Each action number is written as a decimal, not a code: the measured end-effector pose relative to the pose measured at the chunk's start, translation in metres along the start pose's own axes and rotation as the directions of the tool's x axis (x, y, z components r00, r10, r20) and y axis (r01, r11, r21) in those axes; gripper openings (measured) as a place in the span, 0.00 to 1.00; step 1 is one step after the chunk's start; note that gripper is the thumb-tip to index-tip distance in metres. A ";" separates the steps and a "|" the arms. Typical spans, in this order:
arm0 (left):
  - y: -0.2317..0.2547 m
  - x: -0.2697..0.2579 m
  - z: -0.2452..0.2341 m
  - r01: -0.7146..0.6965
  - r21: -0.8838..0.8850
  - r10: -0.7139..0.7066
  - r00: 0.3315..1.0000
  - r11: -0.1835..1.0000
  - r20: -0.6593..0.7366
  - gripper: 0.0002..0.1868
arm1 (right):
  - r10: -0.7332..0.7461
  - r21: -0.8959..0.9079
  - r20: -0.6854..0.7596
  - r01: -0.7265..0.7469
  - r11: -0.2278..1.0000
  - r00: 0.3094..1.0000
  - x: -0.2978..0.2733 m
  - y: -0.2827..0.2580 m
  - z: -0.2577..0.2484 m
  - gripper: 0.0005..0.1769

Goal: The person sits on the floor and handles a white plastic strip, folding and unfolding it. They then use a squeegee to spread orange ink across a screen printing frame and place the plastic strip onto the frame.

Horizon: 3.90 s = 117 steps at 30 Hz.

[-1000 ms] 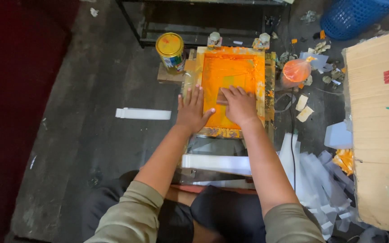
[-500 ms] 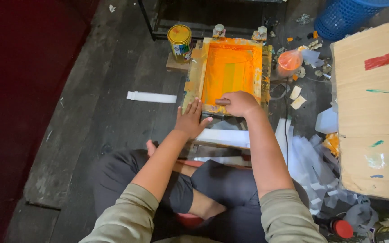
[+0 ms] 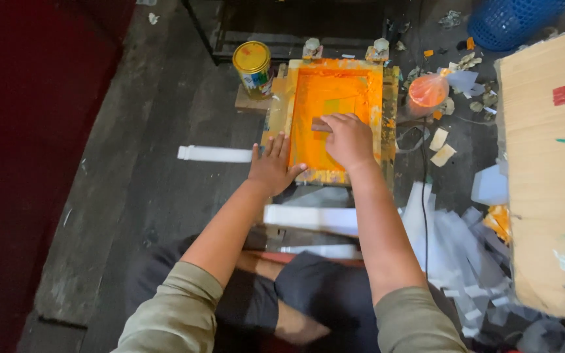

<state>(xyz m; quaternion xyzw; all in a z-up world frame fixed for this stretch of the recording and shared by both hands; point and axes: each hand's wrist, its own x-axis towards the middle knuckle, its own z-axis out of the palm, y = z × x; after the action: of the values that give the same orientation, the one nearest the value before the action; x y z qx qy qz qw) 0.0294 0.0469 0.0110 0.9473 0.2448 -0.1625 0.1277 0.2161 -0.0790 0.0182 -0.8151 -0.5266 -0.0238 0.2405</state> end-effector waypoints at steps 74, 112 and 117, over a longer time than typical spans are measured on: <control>0.003 0.044 -0.051 -0.032 0.097 0.017 0.989 0.995 0.147 0.62 | -0.080 -0.254 0.007 0.079 0.964 0.997 0.013 0.021 0.043 0.33; 0.006 -0.016 -0.019 -0.015 0.050 0.009 0.992 0.999 0.127 0.57 | 0.039 -0.191 0.048 -0.029 0.981 0.998 0.004 -0.003 0.009 0.20; -0.003 0.023 -0.029 -0.046 0.028 0.045 0.998 0.999 0.043 0.66 | -0.062 -0.320 -0.219 -0.012 0.947 0.974 0.013 0.022 0.035 0.27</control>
<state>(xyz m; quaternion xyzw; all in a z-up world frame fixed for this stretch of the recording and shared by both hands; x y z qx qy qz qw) 0.0541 0.0689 0.0282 0.9507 0.2180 -0.1831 0.1228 0.2332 -0.0604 -0.0170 -0.8284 -0.4952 -0.2043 0.1636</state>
